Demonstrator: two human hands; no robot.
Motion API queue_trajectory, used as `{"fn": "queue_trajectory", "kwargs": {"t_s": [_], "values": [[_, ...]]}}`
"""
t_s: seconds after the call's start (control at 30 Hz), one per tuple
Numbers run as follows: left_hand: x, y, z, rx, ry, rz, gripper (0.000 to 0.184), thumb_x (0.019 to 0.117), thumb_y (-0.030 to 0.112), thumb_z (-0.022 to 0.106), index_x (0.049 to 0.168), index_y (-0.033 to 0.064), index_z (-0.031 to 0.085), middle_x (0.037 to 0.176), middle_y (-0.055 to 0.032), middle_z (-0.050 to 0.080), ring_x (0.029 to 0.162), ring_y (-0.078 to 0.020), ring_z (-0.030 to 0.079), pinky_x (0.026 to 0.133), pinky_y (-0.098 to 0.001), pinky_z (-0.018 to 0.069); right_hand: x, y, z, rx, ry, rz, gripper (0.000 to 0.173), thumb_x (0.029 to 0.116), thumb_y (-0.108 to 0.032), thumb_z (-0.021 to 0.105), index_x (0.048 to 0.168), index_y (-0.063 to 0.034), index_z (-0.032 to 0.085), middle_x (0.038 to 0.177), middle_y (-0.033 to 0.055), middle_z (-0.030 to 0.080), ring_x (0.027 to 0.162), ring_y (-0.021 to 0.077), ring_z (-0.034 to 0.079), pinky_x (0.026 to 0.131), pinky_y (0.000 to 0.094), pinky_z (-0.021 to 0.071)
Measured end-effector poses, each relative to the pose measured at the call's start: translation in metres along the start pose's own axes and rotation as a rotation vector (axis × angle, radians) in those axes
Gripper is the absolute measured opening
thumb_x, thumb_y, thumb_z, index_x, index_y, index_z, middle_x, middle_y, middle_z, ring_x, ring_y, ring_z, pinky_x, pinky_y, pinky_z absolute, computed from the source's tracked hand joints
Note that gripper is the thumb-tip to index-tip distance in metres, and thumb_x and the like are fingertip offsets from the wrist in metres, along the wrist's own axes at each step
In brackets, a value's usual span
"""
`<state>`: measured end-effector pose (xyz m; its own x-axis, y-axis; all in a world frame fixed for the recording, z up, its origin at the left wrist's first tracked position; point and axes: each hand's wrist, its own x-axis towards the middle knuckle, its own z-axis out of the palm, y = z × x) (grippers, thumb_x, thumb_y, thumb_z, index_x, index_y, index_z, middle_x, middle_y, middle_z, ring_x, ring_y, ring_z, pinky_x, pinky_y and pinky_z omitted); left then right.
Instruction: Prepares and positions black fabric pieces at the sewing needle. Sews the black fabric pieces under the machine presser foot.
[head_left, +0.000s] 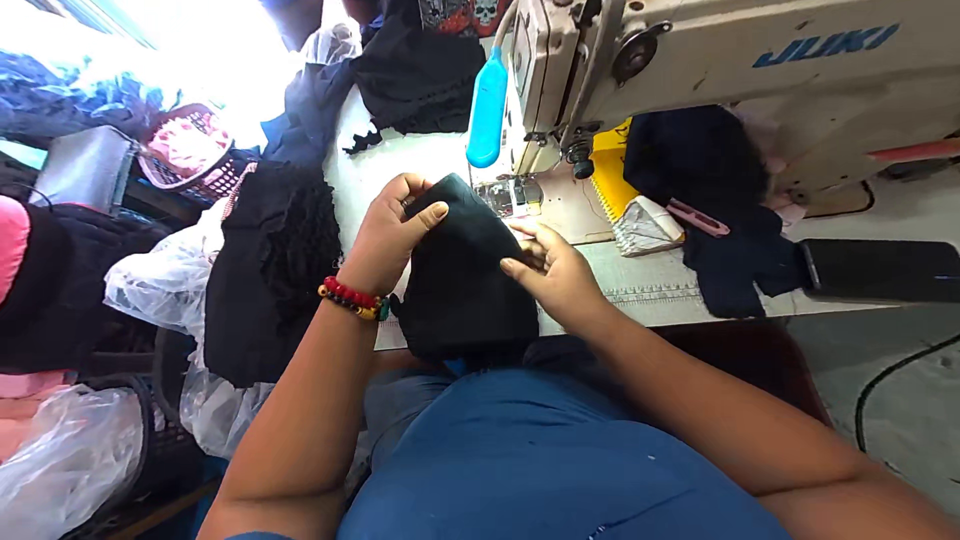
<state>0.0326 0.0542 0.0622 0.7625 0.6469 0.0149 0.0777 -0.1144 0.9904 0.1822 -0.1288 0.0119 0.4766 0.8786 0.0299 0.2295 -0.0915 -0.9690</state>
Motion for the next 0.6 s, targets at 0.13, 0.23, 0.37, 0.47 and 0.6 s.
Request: {"fn": "queue_trajectory", "kwargs": {"t_s": [0.13, 0.23, 0.37, 0.47, 0.6], "values": [[-0.013, 0.009, -0.01, -0.121, 0.008, 0.022, 0.029, 0.0946, -0.003, 0.062, 0.122, 0.0066, 0.058, 0.105, 0.0, 0.067, 0.094, -0.0083, 0.068, 0.085, -0.0284, 0.0598, 0.007, -0.008, 0.013, 0.206, 0.024, 0.022, 0.009, 0.101, -0.015, 0.064, 0.102, -0.0082, 0.069, 0.082, 0.0005, 0.069, 0.068, 0.0062, 0.063, 0.063, 0.0233, 0.0541], [-0.015, 0.005, -0.013, -0.117, 0.067, -0.008, 0.022, 0.0967, 0.001, 0.062, 0.118, 0.0058, 0.061, 0.102, -0.0001, 0.069, 0.092, -0.0081, 0.069, 0.085, -0.0279, 0.0598, 0.004, -0.008, 0.017, 0.276, 0.032, 0.018, 0.014, 0.1028, -0.017, 0.062, 0.1, -0.0067, 0.071, 0.084, 0.0013, 0.07, 0.072, 0.0068, 0.066, 0.065, 0.0241, 0.0565], [-0.014, -0.006, -0.01, -0.069, 0.178, -0.002, 0.008, 0.0963, 0.009, 0.069, 0.103, 0.009, 0.064, 0.091, 0.002, 0.068, 0.082, -0.0063, 0.067, 0.077, -0.0261, 0.059, -0.001, -0.006, 0.016, 0.263, 0.024, 0.002, 0.016, 0.1037, -0.019, 0.062, 0.1, -0.0072, 0.071, 0.081, 0.0036, 0.069, 0.066, 0.0093, 0.064, 0.058, 0.0248, 0.0547], [-0.015, -0.011, -0.01, -0.055, 0.206, 0.015, 0.01, 0.0928, 0.007, 0.073, 0.1, 0.0084, 0.066, 0.088, 0.002, 0.068, 0.08, -0.0065, 0.067, 0.076, -0.0262, 0.0592, -0.003, -0.004, 0.015, 0.222, 0.041, -0.016, 0.013, 0.1017, -0.018, 0.065, 0.097, -0.0074, 0.071, 0.078, 0.0034, 0.068, 0.061, 0.0093, 0.062, 0.054, 0.0242, 0.0523], [-0.015, -0.012, -0.011, -0.045, 0.218, 0.006, 0.009, 0.0923, 0.005, 0.073, 0.099, 0.0079, 0.067, 0.087, 0.0024, 0.069, 0.079, -0.0062, 0.067, 0.076, -0.026, 0.0596, -0.003, -0.003, 0.014, 0.204, 0.056, -0.029, 0.01, 0.0986, -0.016, 0.069, 0.094, -0.0076, 0.071, 0.074, 0.0025, 0.066, 0.059, 0.0086, 0.06, 0.052, 0.023, 0.0504]]}}
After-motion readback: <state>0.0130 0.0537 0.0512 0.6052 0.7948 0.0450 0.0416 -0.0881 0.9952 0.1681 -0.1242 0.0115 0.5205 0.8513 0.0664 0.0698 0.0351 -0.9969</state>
